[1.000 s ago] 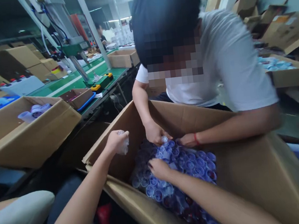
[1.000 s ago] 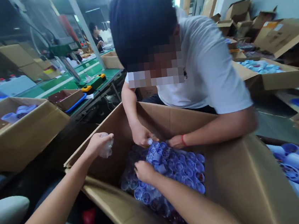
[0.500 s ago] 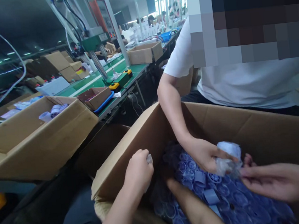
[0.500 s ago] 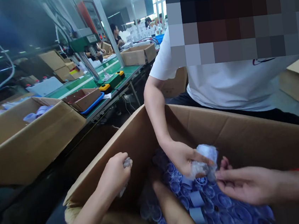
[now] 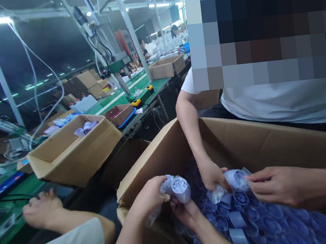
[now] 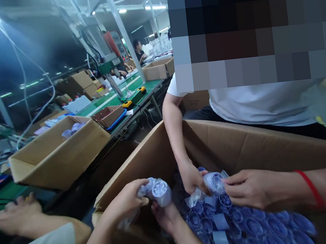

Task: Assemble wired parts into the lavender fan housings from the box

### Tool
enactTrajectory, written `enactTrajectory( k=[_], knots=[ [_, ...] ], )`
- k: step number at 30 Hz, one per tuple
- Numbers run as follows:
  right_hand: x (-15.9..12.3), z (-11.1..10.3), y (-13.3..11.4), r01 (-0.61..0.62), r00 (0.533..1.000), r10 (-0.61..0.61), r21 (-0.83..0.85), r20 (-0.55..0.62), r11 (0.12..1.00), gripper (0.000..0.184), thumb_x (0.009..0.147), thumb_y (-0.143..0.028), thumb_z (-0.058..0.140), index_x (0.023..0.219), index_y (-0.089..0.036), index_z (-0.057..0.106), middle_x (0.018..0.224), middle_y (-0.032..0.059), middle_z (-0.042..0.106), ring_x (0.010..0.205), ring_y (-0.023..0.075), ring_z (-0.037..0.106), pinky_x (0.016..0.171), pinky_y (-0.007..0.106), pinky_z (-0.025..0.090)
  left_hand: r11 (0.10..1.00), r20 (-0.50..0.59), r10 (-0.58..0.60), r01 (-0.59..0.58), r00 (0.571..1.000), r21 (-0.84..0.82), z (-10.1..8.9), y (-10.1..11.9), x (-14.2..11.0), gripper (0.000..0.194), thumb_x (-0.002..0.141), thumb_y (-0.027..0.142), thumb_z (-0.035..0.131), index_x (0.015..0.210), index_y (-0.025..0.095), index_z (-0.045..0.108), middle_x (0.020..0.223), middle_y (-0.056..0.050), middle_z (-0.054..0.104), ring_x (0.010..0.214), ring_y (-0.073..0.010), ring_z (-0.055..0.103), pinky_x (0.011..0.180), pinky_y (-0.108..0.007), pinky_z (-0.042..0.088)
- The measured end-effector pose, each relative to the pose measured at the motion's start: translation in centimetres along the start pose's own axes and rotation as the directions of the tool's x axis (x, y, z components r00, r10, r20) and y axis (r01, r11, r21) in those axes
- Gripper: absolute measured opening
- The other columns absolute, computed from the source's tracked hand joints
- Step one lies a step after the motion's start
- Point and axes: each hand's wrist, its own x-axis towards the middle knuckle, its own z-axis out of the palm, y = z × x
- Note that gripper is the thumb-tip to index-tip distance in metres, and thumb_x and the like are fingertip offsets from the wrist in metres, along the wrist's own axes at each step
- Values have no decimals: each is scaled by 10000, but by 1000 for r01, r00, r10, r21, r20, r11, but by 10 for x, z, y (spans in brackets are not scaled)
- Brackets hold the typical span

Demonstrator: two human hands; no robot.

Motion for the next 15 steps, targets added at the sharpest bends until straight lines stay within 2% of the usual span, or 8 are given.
enactTrajectory(
  k=[2,4,7,9,12,15],
  knots=[
    [1,8,5,-25,999,23,54,34,998,66,775,-226,668,778,-194,610,698,-38,594,513,69,496,518,208,458,996,-50,71,-67,996,64,2,6,-5,310,636,44,563,875,200,683,1000,-62,671,932,-213,614,826,-269,436],
    [-3,11,4,-36,998,31,94,53,995,96,696,-197,694,726,-222,607,661,-45,582,486,70,463,497,203,438,987,-114,116,-101,987,128,3,10,-10,177,686,74,531,729,183,665,867,-54,655,815,-188,610,744,-255,437],
    [-10,11,-2,-41,998,36,101,52,994,139,621,-195,710,710,-226,608,601,-54,557,468,69,436,483,200,422,989,-172,131,-116,976,96,2,10,-17,98,705,125,547,666,181,618,772,-37,634,758,-183,589,707,-259,432],
    [-12,8,-7,-38,999,36,75,26,996,174,577,-197,727,689,-220,596,570,-57,548,466,69,439,473,192,412,994,-194,100,-92,976,51,2,7,-19,98,725,132,524,680,188,591,732,-21,628,736,-178,578,696,-262,430],
    [-9,5,-15,11,1000,-10,16,-28,1000,216,564,-219,733,725,-228,591,628,-48,593,512,84,493,470,188,407,996,-216,85,-78,973,41,5,4,-20,145,760,104,446,753,193,560,695,1,601,698,-156,554,674,-246,424],
    [-5,7,-18,75,996,-78,-70,-45,995,225,581,-238,712,775,-237,598,631,-48,591,515,95,501,461,197,399,989,-151,144,-146,978,-5,10,6,-19,242,752,124,474,964,204,560,805,-2,627,729,-147,566,696,-233,442]
  ],
)
